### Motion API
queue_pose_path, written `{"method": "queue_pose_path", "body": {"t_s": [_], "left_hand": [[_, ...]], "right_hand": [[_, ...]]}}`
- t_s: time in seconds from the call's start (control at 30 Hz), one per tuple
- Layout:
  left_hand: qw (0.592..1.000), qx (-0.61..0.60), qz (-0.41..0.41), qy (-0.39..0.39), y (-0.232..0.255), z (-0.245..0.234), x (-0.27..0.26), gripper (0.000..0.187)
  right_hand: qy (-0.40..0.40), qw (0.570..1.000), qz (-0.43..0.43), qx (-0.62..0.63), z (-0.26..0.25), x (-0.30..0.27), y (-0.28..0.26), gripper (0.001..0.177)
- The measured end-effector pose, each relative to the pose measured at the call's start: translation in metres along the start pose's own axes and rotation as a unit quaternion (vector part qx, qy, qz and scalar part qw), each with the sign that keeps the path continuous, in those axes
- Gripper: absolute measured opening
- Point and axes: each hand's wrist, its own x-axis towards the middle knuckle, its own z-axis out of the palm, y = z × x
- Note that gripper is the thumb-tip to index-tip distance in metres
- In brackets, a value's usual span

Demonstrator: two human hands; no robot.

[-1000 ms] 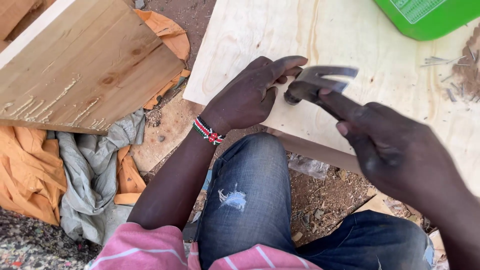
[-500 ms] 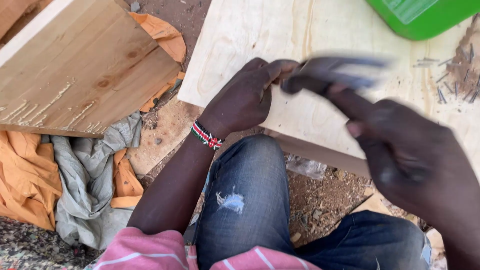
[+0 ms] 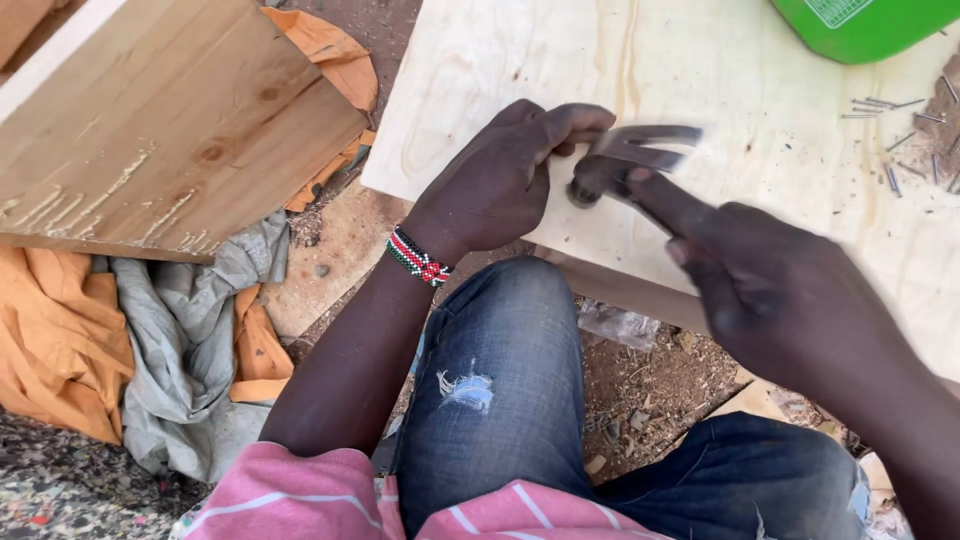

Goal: Hammering small nails into a plywood board to assemble a wooden structure

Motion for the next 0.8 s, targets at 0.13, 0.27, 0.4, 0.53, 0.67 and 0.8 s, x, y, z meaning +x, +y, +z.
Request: {"method": "queue_pose_path", "body": {"t_s": [0.13, 0.27, 0.4, 0.53, 0.67, 0.8], "left_hand": [[0.999, -0.019, -0.036, -0.021, 0.013, -0.008, 0.002, 0.068], [0.999, -0.025, -0.038, -0.011, 0.012, -0.005, 0.004, 0.070], [0.997, -0.036, -0.051, -0.039, 0.026, -0.011, 0.005, 0.064], [0.996, -0.039, -0.052, -0.066, 0.034, -0.016, 0.031, 0.048], [0.988, 0.141, -0.017, -0.066, 0.035, 0.013, 0.072, 0.034], [0.978, 0.186, 0.070, -0.061, 0.025, 0.076, 0.132, 0.030]], "right_hand": [[0.012, 0.999, 0.029, 0.028, -0.018, -0.001, -0.007, 0.057], [0.115, 0.989, -0.042, 0.089, 0.011, -0.010, 0.005, 0.031], [-0.008, 0.999, 0.039, 0.020, -0.002, -0.015, -0.010, 0.071], [0.056, 0.996, 0.044, 0.059, -0.008, -0.050, 0.008, 0.022], [0.018, 0.978, 0.204, 0.040, -0.027, -0.090, 0.012, 0.050], [-0.084, 0.899, 0.430, 0.034, -0.063, -0.100, 0.006, 0.063]]}}
